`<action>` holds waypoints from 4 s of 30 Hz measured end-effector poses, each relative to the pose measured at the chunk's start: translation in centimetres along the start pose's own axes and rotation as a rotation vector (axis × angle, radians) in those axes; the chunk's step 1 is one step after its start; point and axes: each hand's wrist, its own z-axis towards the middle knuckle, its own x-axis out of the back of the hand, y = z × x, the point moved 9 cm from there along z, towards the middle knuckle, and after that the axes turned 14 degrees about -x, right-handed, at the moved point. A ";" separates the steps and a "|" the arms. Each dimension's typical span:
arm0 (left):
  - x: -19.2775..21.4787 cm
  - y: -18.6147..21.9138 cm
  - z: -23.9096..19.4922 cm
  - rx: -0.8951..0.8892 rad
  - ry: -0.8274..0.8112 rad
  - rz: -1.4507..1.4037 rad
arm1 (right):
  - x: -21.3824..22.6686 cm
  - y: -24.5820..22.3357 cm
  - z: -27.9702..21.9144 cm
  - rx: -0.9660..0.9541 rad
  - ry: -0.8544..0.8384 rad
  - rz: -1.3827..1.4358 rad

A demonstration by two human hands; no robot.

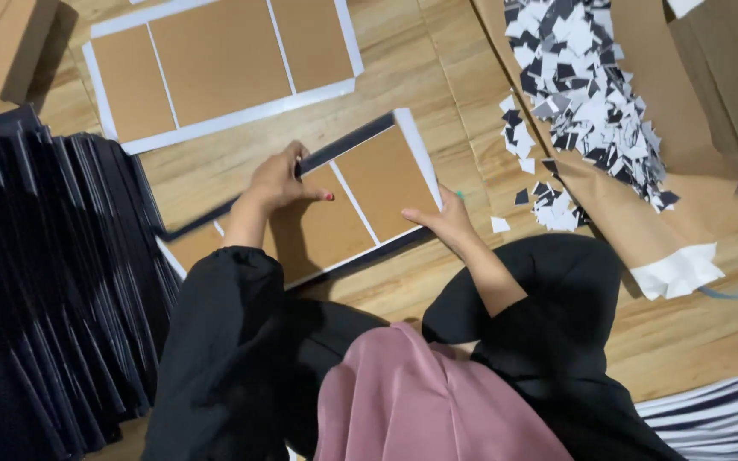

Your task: The person sits on the floor and uses a utility knife to cut along white lines on brown cardboard sheets. They repeatedly position the knife, cut along the lines, and then move the cut pieces aside.

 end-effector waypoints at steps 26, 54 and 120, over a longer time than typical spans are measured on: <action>-13.0 8.7 1.2 -0.751 0.075 0.502 | 1.2 4.0 2.2 0.749 0.249 -1.239; -12.3 7.4 1.0 -0.691 0.357 0.466 | -1.5 2.5 -1.3 0.887 0.251 -1.102; -0.3 10.9 -6.6 -0.190 0.134 0.160 | 0.3 2.1 5.7 0.065 0.291 -0.769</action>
